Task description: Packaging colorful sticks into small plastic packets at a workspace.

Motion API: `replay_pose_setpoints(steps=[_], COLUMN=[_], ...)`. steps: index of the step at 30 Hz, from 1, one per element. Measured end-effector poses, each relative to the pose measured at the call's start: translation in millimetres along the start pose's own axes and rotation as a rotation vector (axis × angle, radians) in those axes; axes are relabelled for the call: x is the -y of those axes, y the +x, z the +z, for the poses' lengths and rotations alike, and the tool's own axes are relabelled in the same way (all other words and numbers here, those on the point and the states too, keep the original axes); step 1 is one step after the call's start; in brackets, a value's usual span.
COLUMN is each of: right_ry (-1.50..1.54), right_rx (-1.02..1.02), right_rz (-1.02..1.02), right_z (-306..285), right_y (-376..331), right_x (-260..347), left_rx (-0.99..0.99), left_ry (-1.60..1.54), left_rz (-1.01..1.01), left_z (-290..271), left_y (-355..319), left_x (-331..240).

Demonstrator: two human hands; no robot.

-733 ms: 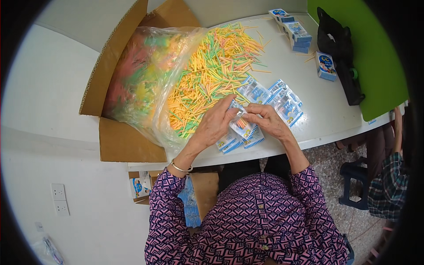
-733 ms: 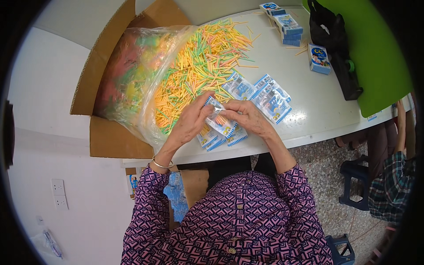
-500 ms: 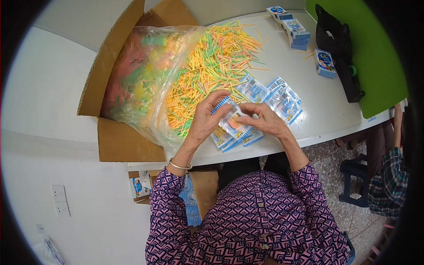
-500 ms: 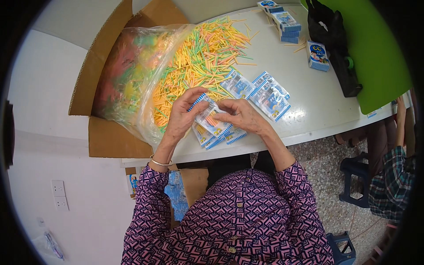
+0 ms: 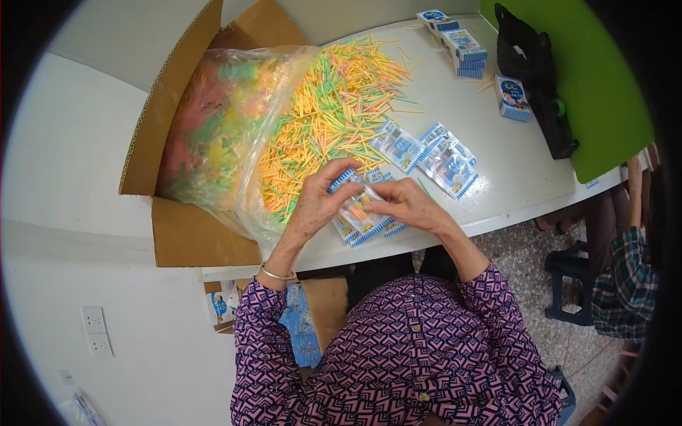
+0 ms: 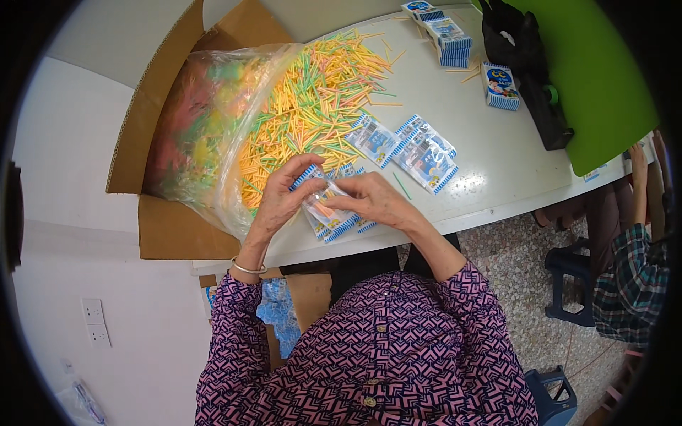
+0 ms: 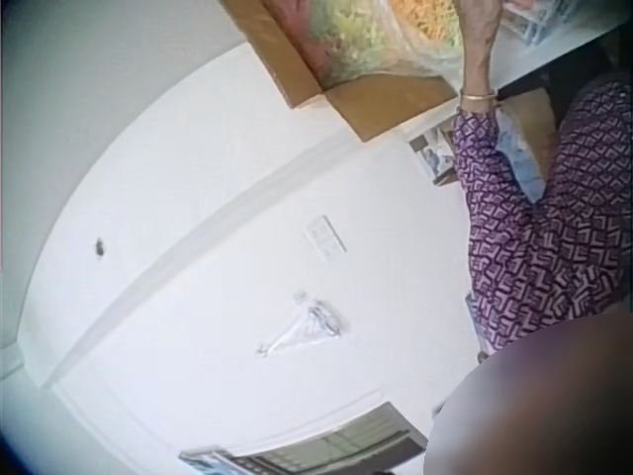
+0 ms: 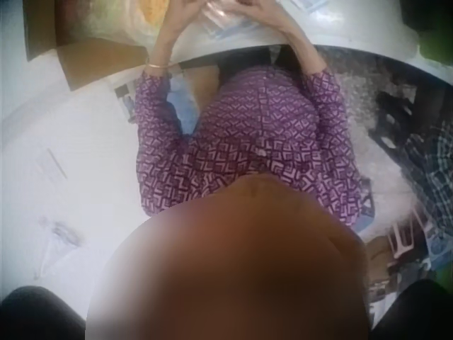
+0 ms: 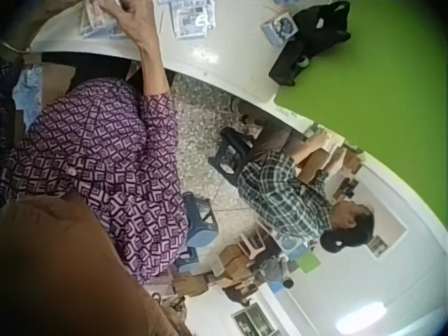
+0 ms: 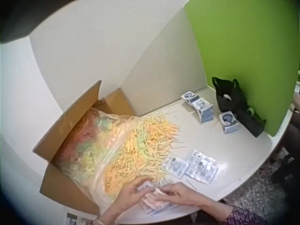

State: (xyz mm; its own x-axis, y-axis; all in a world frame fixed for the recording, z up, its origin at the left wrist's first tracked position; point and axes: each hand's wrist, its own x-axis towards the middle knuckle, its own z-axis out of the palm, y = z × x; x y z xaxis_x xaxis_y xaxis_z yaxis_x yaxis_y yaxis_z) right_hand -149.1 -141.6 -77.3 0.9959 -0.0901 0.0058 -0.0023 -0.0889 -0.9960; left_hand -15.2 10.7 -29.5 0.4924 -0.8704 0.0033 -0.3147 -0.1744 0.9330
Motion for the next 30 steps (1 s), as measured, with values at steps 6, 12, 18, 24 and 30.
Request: replay_pose_setpoints(steps=[6, 12, 18, 24, 30], right_ry=[-0.791, -1.125, -0.776, -0.317, -0.347], right_rx=[-0.733, -0.697, -0.752, -0.554, -0.507], right_rz=[-0.162, -0.112, -0.318, -0.265, -0.265], right_z=[-52, -62, -70, -61, -46], right_y=[18, 43, 27, 5, -5], right_x=[-24, -57, -25, 0, -4], left_rx=[0.001, -0.127, -0.219, -0.127, -0.189], left_ry=[0.458, 0.582, 0.487, 0.326, 0.356], left_rz=[-0.040, 0.197, 0.265, 0.367, 0.344], left_z=[-24, -3, 6, 28, 42], left_y=[-8, 13, 52, 70, 44], left_x=[37, 20, 8, -6, -3])
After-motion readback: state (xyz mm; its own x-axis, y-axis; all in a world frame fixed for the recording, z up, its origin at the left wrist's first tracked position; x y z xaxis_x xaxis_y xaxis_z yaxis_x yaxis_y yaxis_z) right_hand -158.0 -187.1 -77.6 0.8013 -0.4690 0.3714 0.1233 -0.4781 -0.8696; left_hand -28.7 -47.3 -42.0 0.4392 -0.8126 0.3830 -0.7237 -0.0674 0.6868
